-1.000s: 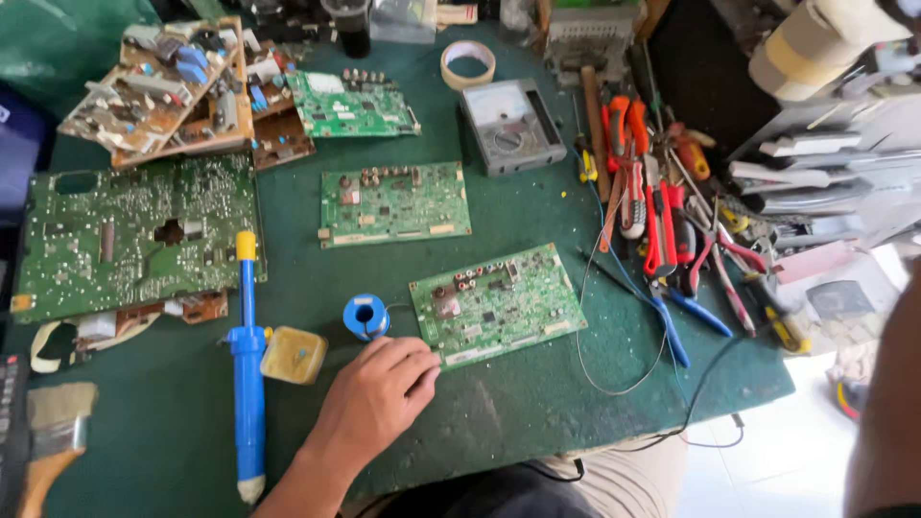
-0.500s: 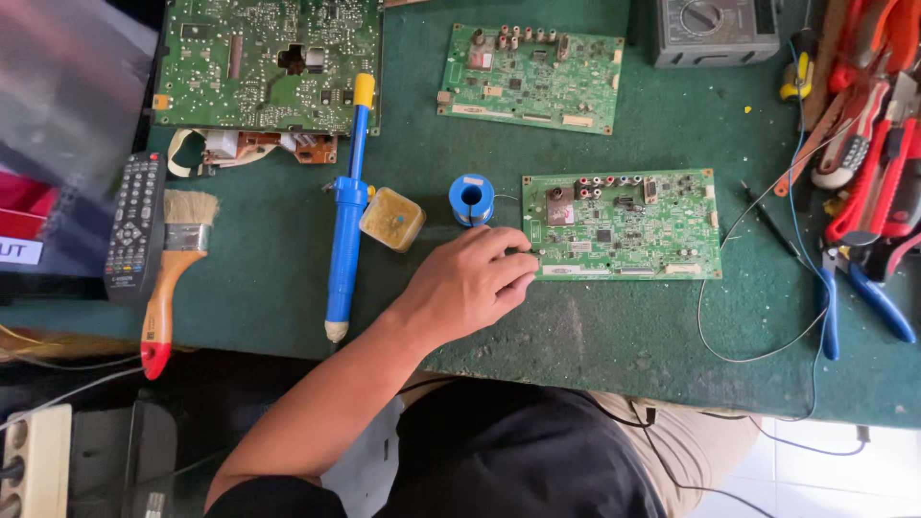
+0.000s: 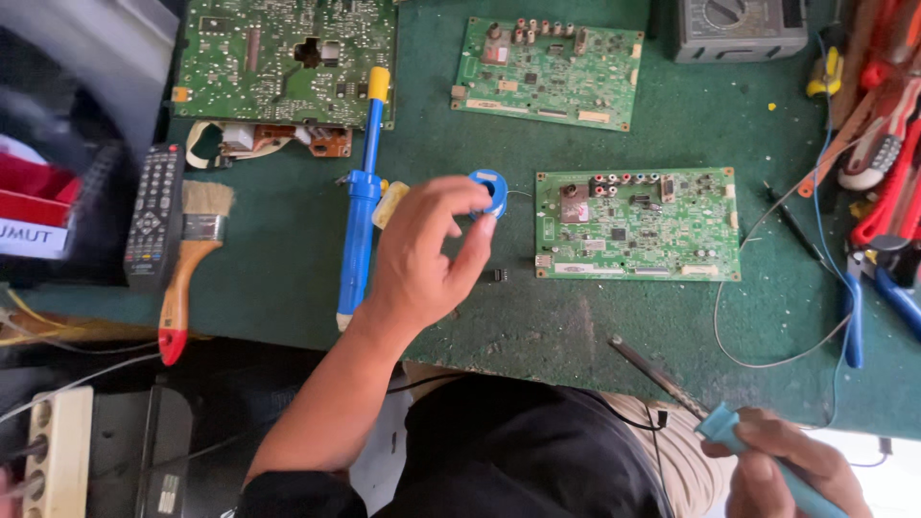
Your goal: The person uses a multimeter probe to test a circuit board, then picks up a small electronic component. They place the component onto the board and use a soldering iron and solder wire to attach it. The person flips the board to inspect the soldered connection.
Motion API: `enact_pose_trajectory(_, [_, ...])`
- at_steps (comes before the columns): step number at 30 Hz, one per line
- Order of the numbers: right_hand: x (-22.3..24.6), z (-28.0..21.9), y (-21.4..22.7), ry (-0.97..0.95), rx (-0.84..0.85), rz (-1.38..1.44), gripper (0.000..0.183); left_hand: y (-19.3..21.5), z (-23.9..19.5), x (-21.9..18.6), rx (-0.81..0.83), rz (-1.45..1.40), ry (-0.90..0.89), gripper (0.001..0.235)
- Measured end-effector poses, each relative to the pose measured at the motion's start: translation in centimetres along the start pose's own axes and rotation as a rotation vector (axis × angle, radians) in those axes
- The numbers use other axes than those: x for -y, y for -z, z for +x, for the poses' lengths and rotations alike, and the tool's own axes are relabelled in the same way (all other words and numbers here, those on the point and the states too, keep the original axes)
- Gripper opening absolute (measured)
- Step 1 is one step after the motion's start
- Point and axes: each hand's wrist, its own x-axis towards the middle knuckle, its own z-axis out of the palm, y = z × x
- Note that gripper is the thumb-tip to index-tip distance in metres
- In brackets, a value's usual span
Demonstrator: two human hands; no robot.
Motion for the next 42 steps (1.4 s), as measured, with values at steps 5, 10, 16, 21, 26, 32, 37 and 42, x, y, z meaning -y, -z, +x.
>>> enact_pose_trajectory(5, [1.6, 6.6, 3.4, -1.126, 0.929, 1.223, 0.032, -1.1, 0.9, 2.1, 0.294, 0.334, 0.14, 0.074])
enact_pose_trajectory(10, [-9.2, 8.7, 0.1, 0.019, 0.23, 0.668, 0.054, -0.7, 0.9, 1.1, 0.222, 0.368, 0.162, 0.052])
enact_pose_trajectory(16, [-2.4, 5.4, -8.6, 0.738, -0.002, 0.279, 0.03, 2.0, 0.1, -7.2, 0.228, -0.453, 0.206, 0.034])
enact_pose_trajectory(21, [-0.1, 3.9, -10.7, 0.758, 0.133, 0.118, 0.051, -0.2, -3.6, -9.6, 0.481, -0.791, 0.304, 0.039])
enact_pose_trajectory(26, [0.6, 4.8, -10.9, 0.841, 0.12, 0.061, 0.059, -0.2, -3.5, -8.8, 0.534, -0.765, 0.53, 0.056])
enact_pose_trajectory(32, [0.0, 5.4, -10.0, 0.811, 0.103, 0.012, 0.048, -0.5, -2.4, -6.2, 0.489, -0.741, 0.504, 0.046])
enact_pose_trajectory(37, [-1.4, 8.6, -8.2, 0.78, 0.016, -0.015, 0.021, 0.4, 1.1, -3.4, 0.348, -0.372, 0.43, 0.043])
enact_pose_trajectory(42, [-4.9, 9.2, -7.5, 0.704, -0.04, 0.006, 0.051, -1.1, 2.4, 0.0, 0.378, -0.13, 0.241, 0.061])
